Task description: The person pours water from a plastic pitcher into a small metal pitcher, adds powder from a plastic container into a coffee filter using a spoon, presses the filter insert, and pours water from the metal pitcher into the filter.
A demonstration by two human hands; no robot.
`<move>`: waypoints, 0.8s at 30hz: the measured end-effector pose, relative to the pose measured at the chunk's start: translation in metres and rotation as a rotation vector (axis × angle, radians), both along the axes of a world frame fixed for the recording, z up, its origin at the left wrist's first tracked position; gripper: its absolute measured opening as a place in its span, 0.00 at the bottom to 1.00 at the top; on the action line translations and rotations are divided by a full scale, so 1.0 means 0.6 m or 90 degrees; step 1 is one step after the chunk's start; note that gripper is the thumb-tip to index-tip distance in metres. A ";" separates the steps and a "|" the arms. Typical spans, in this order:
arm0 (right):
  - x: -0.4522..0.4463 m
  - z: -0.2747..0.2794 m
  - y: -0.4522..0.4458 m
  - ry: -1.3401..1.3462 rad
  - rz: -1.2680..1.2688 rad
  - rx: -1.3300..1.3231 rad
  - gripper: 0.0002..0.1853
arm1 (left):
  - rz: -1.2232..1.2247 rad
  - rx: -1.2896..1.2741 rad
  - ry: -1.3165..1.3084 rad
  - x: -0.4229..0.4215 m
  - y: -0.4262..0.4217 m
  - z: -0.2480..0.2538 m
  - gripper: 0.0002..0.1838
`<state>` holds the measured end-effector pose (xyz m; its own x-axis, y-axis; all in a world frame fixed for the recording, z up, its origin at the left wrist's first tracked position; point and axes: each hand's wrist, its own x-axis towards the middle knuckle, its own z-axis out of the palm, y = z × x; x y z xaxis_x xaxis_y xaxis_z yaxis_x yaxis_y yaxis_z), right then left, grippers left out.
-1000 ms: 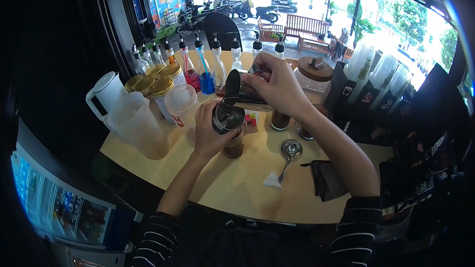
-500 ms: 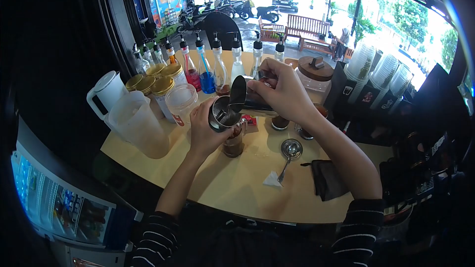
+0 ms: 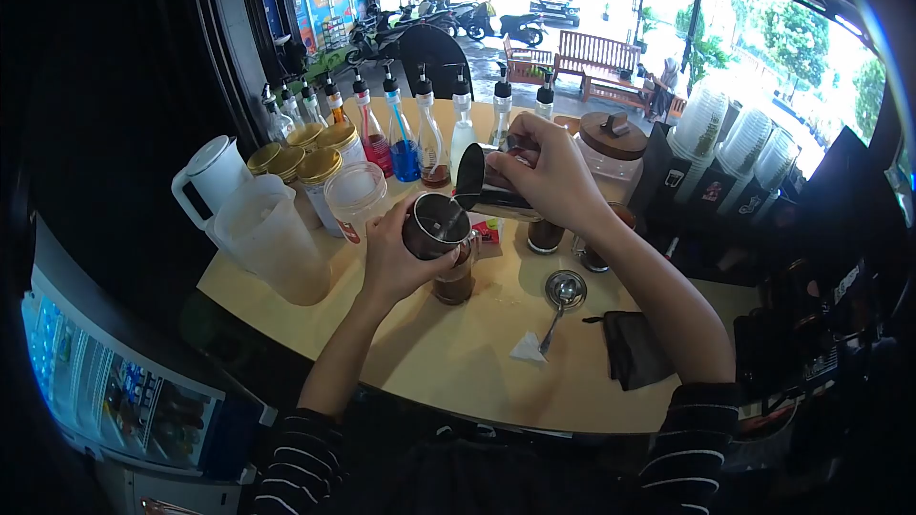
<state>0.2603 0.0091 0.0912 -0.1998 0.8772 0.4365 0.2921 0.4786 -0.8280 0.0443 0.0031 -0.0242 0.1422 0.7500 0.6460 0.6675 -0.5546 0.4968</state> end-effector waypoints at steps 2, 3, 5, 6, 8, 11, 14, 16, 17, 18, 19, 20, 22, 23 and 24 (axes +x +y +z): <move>0.002 0.002 0.004 -0.054 -0.021 0.003 0.10 | -0.003 -0.001 -0.006 -0.001 -0.001 0.002 0.44; 0.000 0.003 0.003 -0.054 -0.020 0.003 0.10 | 0.000 0.005 -0.013 -0.002 -0.002 0.004 0.43; -0.005 0.006 0.000 0.010 -0.003 -0.006 0.10 | 0.003 0.012 -0.020 -0.003 0.002 0.003 0.42; -0.005 0.006 0.001 0.010 -0.003 -0.006 0.10 | -0.010 0.004 -0.044 -0.005 0.007 -0.001 0.40; -0.003 0.008 0.004 -0.063 -0.062 0.009 0.09 | -0.021 -0.004 -0.069 -0.007 0.014 -0.005 0.37; 0.023 -0.040 0.049 0.028 -0.019 0.054 0.08 | -0.039 0.005 -0.091 -0.007 0.016 0.001 0.34; 0.011 -0.043 0.021 0.226 0.029 -0.017 0.08 | -0.051 -0.043 -0.108 -0.006 0.016 0.011 0.35; 0.022 -0.051 0.013 0.225 -0.001 -0.015 0.08 | -0.093 -0.044 -0.149 -0.006 0.018 0.013 0.37; 0.029 -0.057 0.009 0.226 -0.033 -0.013 0.08 | -0.092 -0.043 -0.150 -0.006 0.019 0.015 0.37; 0.035 -0.064 0.005 0.224 -0.032 -0.013 0.08 | -0.099 -0.055 -0.156 -0.007 0.019 0.018 0.36; 0.041 -0.074 0.002 0.251 -0.035 -0.012 0.08 | -0.106 -0.066 -0.162 -0.008 0.018 0.021 0.35; 0.048 -0.086 -0.002 0.278 -0.038 -0.012 0.08 | -0.106 -0.065 -0.164 -0.010 0.017 0.025 0.35; 0.065 -0.122 -0.014 0.284 -0.053 -0.031 0.07 | -0.136 -0.087 -0.188 -0.010 0.013 0.032 0.36; 0.071 -0.140 -0.021 0.281 -0.070 -0.018 0.07 | -0.137 -0.080 -0.197 -0.010 0.015 0.031 0.36; 0.078 -0.168 -0.024 0.288 -0.114 -0.033 0.07 | -0.138 -0.080 -0.190 -0.011 0.018 0.029 0.38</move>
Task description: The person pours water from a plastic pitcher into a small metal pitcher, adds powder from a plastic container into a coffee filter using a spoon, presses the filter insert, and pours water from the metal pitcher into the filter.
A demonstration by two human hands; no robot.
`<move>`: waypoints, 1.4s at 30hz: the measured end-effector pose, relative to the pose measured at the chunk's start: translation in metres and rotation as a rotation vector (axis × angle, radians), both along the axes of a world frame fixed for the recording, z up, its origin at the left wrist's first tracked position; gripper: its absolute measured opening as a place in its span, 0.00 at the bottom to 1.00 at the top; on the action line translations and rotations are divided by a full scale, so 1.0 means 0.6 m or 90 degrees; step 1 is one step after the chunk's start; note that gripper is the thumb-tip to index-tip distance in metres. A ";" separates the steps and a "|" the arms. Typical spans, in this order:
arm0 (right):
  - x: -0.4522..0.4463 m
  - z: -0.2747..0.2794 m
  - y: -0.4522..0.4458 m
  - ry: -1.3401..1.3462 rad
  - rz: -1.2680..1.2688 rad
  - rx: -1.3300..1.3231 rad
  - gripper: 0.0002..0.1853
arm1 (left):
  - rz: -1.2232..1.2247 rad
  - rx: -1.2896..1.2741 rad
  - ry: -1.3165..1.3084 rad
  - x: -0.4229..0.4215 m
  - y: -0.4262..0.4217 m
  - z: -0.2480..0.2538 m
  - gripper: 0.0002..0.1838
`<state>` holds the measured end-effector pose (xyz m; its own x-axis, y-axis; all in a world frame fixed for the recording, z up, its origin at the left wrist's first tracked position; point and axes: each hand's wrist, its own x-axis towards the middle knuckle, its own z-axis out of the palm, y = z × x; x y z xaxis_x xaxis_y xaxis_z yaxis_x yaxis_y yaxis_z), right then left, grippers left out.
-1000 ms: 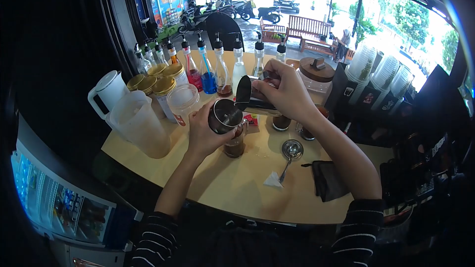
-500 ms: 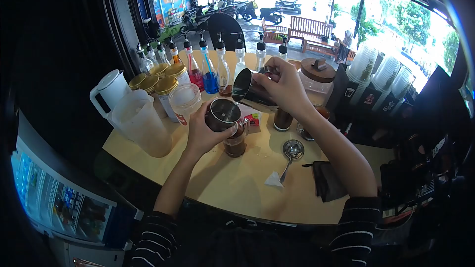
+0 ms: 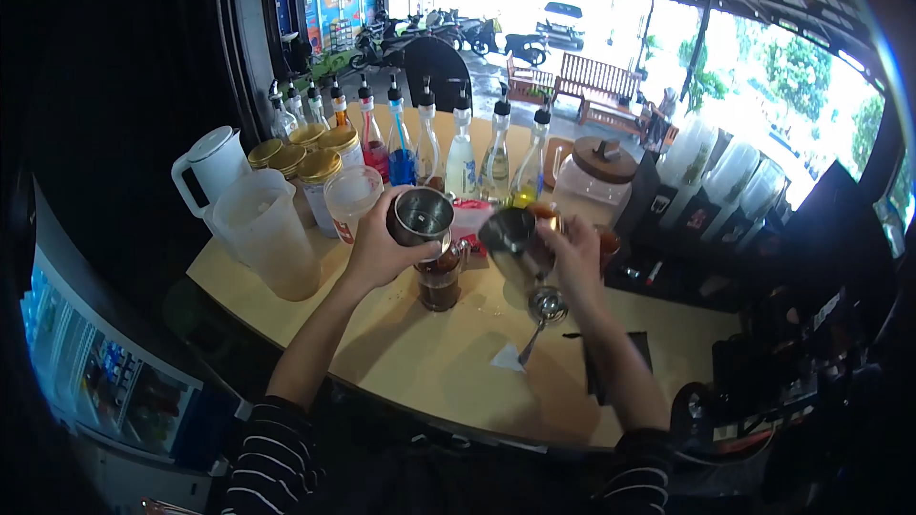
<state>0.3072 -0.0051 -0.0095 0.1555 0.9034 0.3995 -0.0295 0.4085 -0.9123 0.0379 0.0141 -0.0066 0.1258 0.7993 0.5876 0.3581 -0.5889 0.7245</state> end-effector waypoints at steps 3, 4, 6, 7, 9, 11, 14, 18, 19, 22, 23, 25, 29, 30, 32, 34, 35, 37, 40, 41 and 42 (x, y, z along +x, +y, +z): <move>0.005 -0.067 -0.026 0.040 -0.022 -0.065 0.09 | 0.008 -0.004 0.021 -0.002 -0.001 0.004 0.40; 0.013 -0.102 -0.021 0.041 -0.018 -0.060 0.09 | 0.011 -0.017 0.037 -0.003 -0.001 0.007 0.41; 0.017 -0.145 -0.024 0.121 -0.005 -0.076 0.10 | 0.011 -0.041 0.041 -0.004 -0.006 0.020 0.42; 0.015 -0.154 -0.031 0.122 -0.005 -0.075 0.10 | 0.002 -0.054 0.036 -0.005 -0.003 0.023 0.42; 0.004 -0.163 -0.041 0.237 0.022 -0.108 0.09 | -0.010 -0.065 0.033 -0.006 0.001 0.029 0.43; -0.001 -0.172 -0.037 0.250 0.006 -0.107 0.09 | -0.023 -0.075 0.025 -0.008 0.005 0.035 0.44; -0.017 -0.175 -0.043 0.269 -0.021 -0.121 0.10 | -0.033 -0.092 0.007 -0.010 0.004 0.036 0.44; -0.023 -0.186 -0.042 0.277 -0.052 -0.105 0.10 | -0.005 -0.028 0.057 -0.021 0.027 0.012 0.45; -0.022 -0.189 -0.045 0.281 -0.043 -0.092 0.11 | -0.021 -0.033 0.049 -0.023 0.032 0.004 0.46; -0.015 -0.202 -0.044 0.264 -0.051 -0.079 0.10 | -0.078 -0.065 0.017 -0.024 0.038 -0.014 0.47; -0.014 -0.204 -0.045 0.265 -0.058 -0.078 0.10 | -0.098 -0.084 -0.017 -0.021 0.038 -0.019 0.48; -0.016 -0.204 -0.048 0.262 -0.053 -0.096 0.11 | -0.123 -0.112 -0.053 -0.010 0.037 -0.029 0.49; -0.015 -0.206 -0.051 0.227 -0.039 -0.107 0.10 | -0.110 -0.108 -0.021 -0.004 0.048 -0.034 0.51; -0.014 -0.210 -0.049 0.229 -0.039 -0.106 0.10 | -0.123 -0.104 -0.028 -0.003 0.049 -0.029 0.52; -0.013 -0.215 -0.049 0.257 -0.020 -0.110 0.09 | -0.121 -0.076 -0.029 -0.007 0.049 -0.021 0.52; -0.013 -0.214 -0.051 0.246 -0.016 -0.117 0.08 | -0.115 -0.044 -0.038 -0.010 0.051 -0.013 0.53; -0.013 -0.213 -0.051 0.237 -0.014 -0.121 0.08 | -0.122 -0.024 -0.034 -0.012 0.056 -0.009 0.53; -0.004 -0.229 -0.044 0.222 -0.005 -0.105 0.08 | -0.125 0.007 -0.033 -0.015 0.062 -0.003 0.53; 0.008 -0.245 -0.035 0.212 0.001 -0.099 0.08 | -0.151 -0.014 -0.038 -0.013 0.065 -0.006 0.54; 0.011 -0.250 -0.035 0.220 0.005 -0.106 0.08 | -0.153 -0.028 -0.039 -0.012 0.064 -0.011 0.55; 0.013 -0.247 -0.033 0.227 0.009 -0.109 0.08 | -0.155 -0.038 -0.039 -0.011 0.068 -0.012 0.55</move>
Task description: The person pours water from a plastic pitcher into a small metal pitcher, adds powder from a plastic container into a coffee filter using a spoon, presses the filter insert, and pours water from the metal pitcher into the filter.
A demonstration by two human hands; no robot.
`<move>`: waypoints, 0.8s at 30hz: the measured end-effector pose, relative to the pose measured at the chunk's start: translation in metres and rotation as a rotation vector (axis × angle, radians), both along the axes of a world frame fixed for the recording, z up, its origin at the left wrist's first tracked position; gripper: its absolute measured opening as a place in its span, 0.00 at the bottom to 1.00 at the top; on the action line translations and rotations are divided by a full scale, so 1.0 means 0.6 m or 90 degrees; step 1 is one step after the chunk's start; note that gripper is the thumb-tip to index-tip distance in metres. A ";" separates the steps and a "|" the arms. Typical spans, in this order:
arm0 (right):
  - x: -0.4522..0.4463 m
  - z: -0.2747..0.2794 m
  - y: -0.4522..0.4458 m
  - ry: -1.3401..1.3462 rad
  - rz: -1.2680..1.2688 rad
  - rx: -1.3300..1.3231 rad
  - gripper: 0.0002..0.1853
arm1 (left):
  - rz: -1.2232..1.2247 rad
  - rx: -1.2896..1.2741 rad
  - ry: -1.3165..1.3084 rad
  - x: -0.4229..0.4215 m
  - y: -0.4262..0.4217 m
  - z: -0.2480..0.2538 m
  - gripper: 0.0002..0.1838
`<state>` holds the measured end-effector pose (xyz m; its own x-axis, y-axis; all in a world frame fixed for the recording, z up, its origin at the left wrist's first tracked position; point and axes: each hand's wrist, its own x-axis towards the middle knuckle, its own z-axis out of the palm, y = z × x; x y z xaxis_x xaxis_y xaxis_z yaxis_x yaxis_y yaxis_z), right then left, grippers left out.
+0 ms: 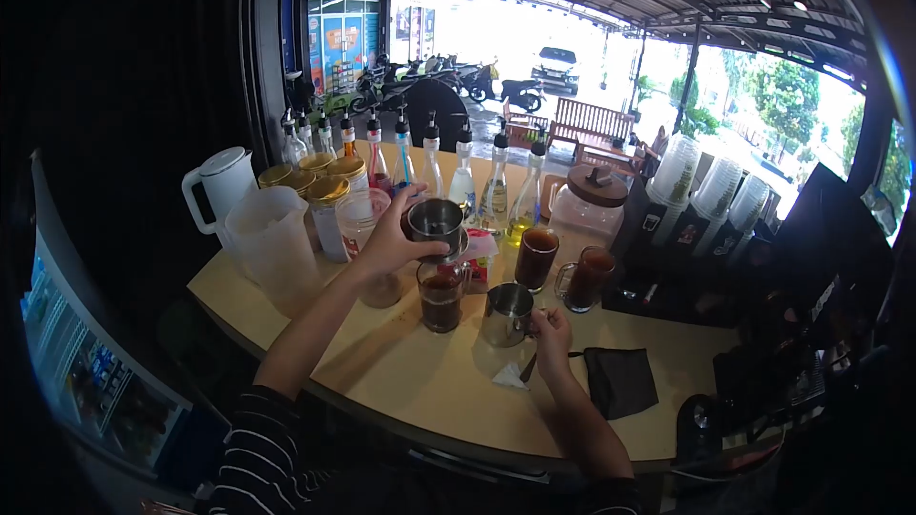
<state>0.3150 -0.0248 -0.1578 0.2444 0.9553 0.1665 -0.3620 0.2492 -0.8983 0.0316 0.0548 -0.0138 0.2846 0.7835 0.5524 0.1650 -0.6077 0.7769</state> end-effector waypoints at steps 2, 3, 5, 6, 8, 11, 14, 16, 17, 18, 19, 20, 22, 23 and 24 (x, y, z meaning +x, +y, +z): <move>0.002 0.000 -0.003 -0.013 -0.010 -0.006 0.08 | -0.019 0.000 -0.012 0.004 0.008 -0.006 0.56; -0.001 0.002 -0.002 -0.021 -0.015 -0.014 0.08 | -0.024 -0.008 -0.008 0.004 0.005 -0.004 0.56; -0.004 0.008 0.000 -0.017 -0.011 -0.008 0.08 | -0.016 -0.019 0.011 0.003 0.000 -0.004 0.55; -0.005 0.004 -0.003 -0.018 -0.008 -0.010 0.08 | -0.014 -0.027 0.016 0.003 -0.002 -0.010 0.55; 0.001 -0.012 0.002 -0.042 -0.014 -0.014 0.07 | -0.030 -0.019 -0.006 0.002 -0.002 -0.019 0.55; -0.002 -0.004 0.002 -0.072 -0.018 -0.021 0.06 | -0.081 -0.086 -0.030 0.005 -0.035 -0.014 0.55; -0.004 -0.003 0.007 -0.072 -0.003 -0.024 0.05 | -0.076 -0.065 -0.001 0.000 -0.038 -0.031 0.54; -0.004 -0.004 0.003 -0.069 0.001 -0.024 0.05 | -0.091 -0.067 -0.016 -0.001 -0.037 -0.043 0.53; -0.005 -0.002 0.001 -0.071 0.002 -0.018 0.05 | -0.083 -0.049 -0.001 -0.003 -0.036 -0.047 0.52; -0.007 0.001 0.000 -0.072 0.002 -0.011 0.05 | -0.075 -0.030 0.015 -0.004 -0.037 -0.046 0.52; -0.006 0.004 0.000 -0.071 0.002 -0.010 0.05 | -0.074 -0.029 0.016 -0.003 -0.038 -0.043 0.52; -0.007 0.005 -0.001 -0.078 0.006 -0.021 0.05 | -0.068 -0.022 0.026 -0.002 -0.041 -0.043 0.52; -0.007 -0.004 -0.002 -0.082 0.014 -0.039 0.05 | -0.059 -0.022 0.038 0.000 -0.047 -0.049 0.52; -0.005 -0.008 0.001 -0.084 0.015 -0.031 0.05 | -0.044 -0.010 0.061 0.004 -0.045 -0.052 0.52; -0.006 -0.007 0.002 -0.086 0.016 -0.021 0.05 | -0.029 0.004 0.083 0.006 -0.043 -0.056 0.53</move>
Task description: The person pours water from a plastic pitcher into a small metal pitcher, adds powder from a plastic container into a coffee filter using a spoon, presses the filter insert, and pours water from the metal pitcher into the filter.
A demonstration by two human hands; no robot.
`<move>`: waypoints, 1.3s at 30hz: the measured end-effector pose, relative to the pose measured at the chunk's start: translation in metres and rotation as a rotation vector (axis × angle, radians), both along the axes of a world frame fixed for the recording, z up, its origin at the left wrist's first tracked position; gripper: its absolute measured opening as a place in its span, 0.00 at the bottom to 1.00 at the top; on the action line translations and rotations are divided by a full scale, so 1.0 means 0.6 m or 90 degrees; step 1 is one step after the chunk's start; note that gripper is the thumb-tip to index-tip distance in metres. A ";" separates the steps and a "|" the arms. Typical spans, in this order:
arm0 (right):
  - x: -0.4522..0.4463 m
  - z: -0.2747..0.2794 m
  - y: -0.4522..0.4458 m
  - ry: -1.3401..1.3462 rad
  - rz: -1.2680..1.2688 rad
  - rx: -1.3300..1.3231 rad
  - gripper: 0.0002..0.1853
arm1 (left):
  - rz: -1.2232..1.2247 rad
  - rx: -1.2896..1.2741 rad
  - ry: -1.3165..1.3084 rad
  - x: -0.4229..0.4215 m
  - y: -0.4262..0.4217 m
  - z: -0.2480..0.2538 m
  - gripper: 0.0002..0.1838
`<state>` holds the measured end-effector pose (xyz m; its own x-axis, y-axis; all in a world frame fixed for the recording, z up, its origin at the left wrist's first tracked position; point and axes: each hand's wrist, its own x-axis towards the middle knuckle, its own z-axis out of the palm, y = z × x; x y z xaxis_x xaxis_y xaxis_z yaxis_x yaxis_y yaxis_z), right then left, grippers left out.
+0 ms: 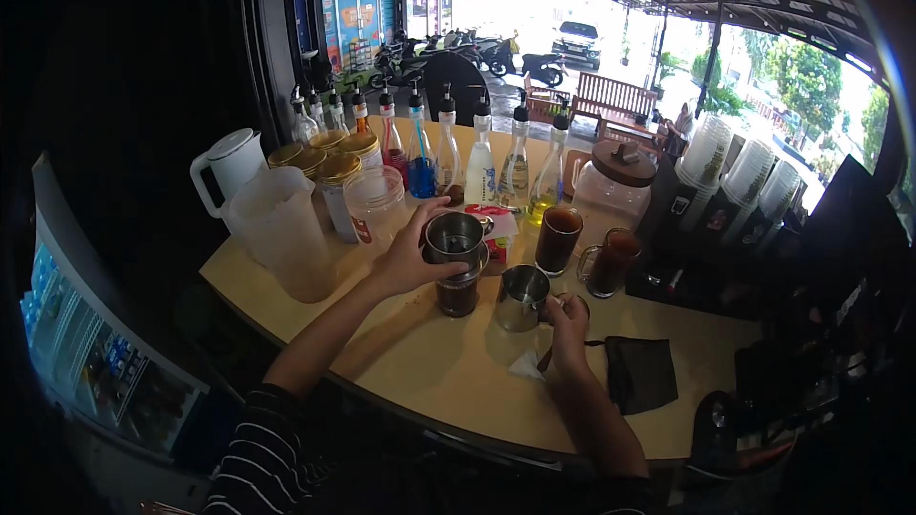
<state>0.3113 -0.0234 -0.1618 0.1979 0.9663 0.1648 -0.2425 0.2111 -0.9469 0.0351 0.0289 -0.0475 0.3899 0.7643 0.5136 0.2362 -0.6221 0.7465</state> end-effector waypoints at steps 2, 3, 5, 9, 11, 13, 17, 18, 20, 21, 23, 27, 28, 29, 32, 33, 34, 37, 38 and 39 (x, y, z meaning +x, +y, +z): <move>-0.004 0.005 -0.005 -0.007 0.002 0.008 0.05 | 0.013 0.004 0.003 0.003 -0.002 -0.011 0.53; -0.005 0.008 -0.008 -0.015 0.004 0.017 0.06 | 0.020 0.014 -0.033 0.004 -0.008 -0.014 0.53; -0.004 0.004 -0.007 -0.010 -0.002 0.024 0.06 | 0.030 0.027 -0.069 0.000 -0.018 -0.018 0.52; -0.004 0.001 -0.007 -0.042 -0.025 0.029 0.06 | 0.181 0.221 -0.025 -0.066 -0.049 -0.030 0.52; -0.008 0.011 -0.011 -0.061 -0.031 0.035 0.06 | 0.236 0.257 -0.014 -0.099 -0.048 -0.037 0.52; -0.006 0.003 -0.009 -0.088 -0.030 0.058 0.06 | 0.378 0.393 -0.155 -0.123 -0.026 -0.051 0.51; 0.005 -0.010 0.003 -0.116 -0.042 0.102 0.07 | 0.446 0.276 -0.159 -0.131 0.006 -0.111 0.54; 0.000 -0.006 0.000 -0.121 -0.049 0.106 0.07 | 0.426 0.180 -0.147 -0.126 0.009 -0.125 0.56; -0.008 0.004 -0.010 -0.218 -0.169 0.132 0.08 | 0.393 0.087 -0.145 -0.123 0.008 -0.140 0.59; -0.008 0.011 -0.016 -0.284 -0.205 0.111 0.10 | 0.297 -0.029 -0.188 -0.126 0.009 -0.140 0.59; -0.024 0.050 -0.027 -0.391 -0.247 0.173 0.12 | 0.191 -0.143 -0.230 -0.132 0.018 -0.155 0.59; -0.105 0.165 -0.033 -0.569 -0.224 0.353 0.14 | 0.240 -0.053 -0.154 -0.150 0.028 -0.166 0.53; -0.130 0.201 -0.032 -0.642 -0.204 0.425 0.14 | 0.254 -0.026 -0.163 -0.152 0.021 -0.158 0.50; -0.162 0.238 -0.033 -0.626 -0.154 0.438 0.13 | 0.248 -0.028 -0.160 -0.157 0.017 -0.154 0.50; -0.240 0.303 -0.001 -0.627 0.067 0.486 0.09 | 0.283 0.067 -0.152 -0.162 0.003 -0.144 0.48; -0.267 0.312 0.017 -0.653 0.126 0.486 0.08 | 0.290 0.080 -0.107 -0.160 -0.003 -0.137 0.48; -0.290 0.312 0.038 -0.679 0.187 0.488 0.08 | 0.298 0.094 -0.062 -0.157 -0.008 -0.132 0.48; -0.332 0.296 0.104 -0.879 0.354 0.442 0.06 | 0.292 0.084 -0.059 -0.160 -0.014 -0.124 0.47; -0.345 0.291 0.117 -0.882 0.352 0.447 0.06 | 0.294 0.090 -0.062 -0.161 -0.012 -0.124 0.47; -0.358 0.287 0.129 -1.052 0.372 0.328 0.08 | 0.287 0.084 -0.062 -0.163 -0.010 -0.124 0.47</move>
<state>0.0966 0.0538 0.0104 -0.7638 0.6395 0.0880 0.6260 0.7670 -0.1406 -0.0627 0.0231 -0.1220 -0.0203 0.7720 0.6353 0.4365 -0.5648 0.7003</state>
